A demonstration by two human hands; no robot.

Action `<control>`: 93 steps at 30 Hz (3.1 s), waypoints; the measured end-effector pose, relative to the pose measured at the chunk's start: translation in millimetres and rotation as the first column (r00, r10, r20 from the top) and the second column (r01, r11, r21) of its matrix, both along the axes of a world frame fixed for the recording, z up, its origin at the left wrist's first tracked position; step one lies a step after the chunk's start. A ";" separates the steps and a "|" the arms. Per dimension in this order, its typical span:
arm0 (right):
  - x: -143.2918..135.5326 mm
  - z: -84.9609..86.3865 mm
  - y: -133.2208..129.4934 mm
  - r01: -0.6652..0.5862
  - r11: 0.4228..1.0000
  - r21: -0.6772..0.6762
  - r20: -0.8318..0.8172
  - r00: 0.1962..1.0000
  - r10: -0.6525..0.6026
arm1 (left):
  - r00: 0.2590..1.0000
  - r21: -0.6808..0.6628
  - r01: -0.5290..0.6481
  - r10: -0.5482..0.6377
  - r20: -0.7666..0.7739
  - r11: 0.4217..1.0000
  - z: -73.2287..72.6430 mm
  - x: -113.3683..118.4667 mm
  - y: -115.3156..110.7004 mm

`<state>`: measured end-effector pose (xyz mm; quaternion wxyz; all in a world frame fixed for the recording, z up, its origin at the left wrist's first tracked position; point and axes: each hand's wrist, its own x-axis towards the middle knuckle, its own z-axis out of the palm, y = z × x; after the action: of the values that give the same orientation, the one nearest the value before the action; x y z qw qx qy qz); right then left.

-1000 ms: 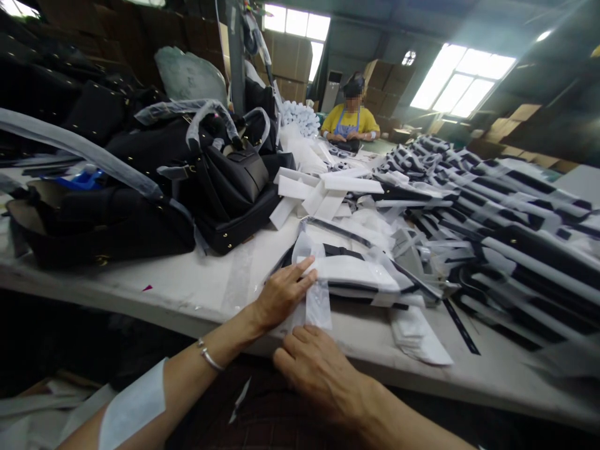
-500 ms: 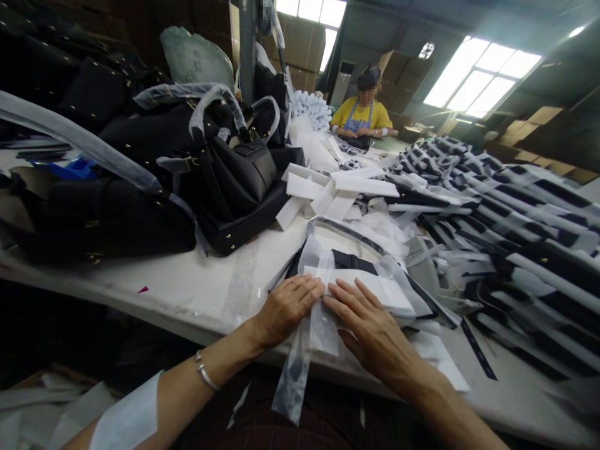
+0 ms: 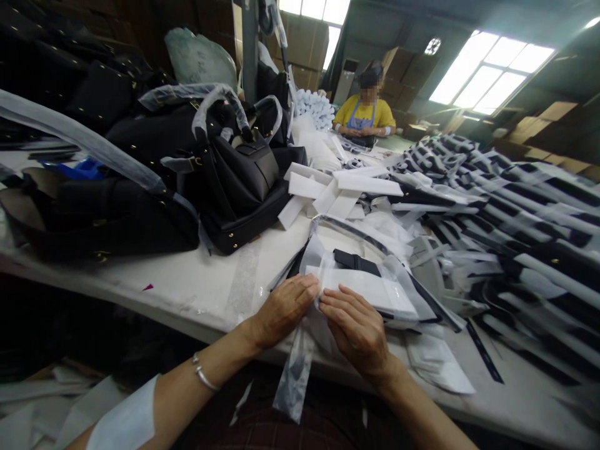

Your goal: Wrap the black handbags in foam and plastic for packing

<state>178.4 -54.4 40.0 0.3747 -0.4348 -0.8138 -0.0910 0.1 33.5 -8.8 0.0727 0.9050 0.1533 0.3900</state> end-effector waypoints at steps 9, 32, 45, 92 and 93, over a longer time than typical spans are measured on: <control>8.1 -1.6 -4.6 -0.025 1.000 0.000 0.050 0.998 0.025 | 0.999 0.017 -0.021 0.022 -0.029 1.000 3.2 -1.1 -0.4; -7.6 29.3 16.2 0.303 0.929 -0.213 0.422 0.886 -0.192 | 0.997 -0.058 0.057 -0.059 -0.047 0.997 -1.4 -4.3 6.4; -6.9 18.4 22.8 0.214 0.975 -0.059 0.558 0.817 -0.145 | 0.996 -0.303 0.058 -0.078 -0.051 0.951 27.5 -7.4 3.7; -33.4 -38.0 -61.4 -0.235 0.929 -0.285 -0.351 0.928 0.127 | 0.977 0.185 -0.205 0.211 -0.015 0.961 14.1 17.2 -9.9; -34.4 -39.4 -62.0 -0.234 0.929 -0.287 -0.355 0.927 0.124 | 0.976 0.185 -0.210 0.216 -0.016 0.960 14.4 17.6 -10.6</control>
<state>144.0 -116.4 0.6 0.4359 -0.4224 -0.7798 0.1531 17.7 22.9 5.7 -0.0555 0.8929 0.2147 0.3918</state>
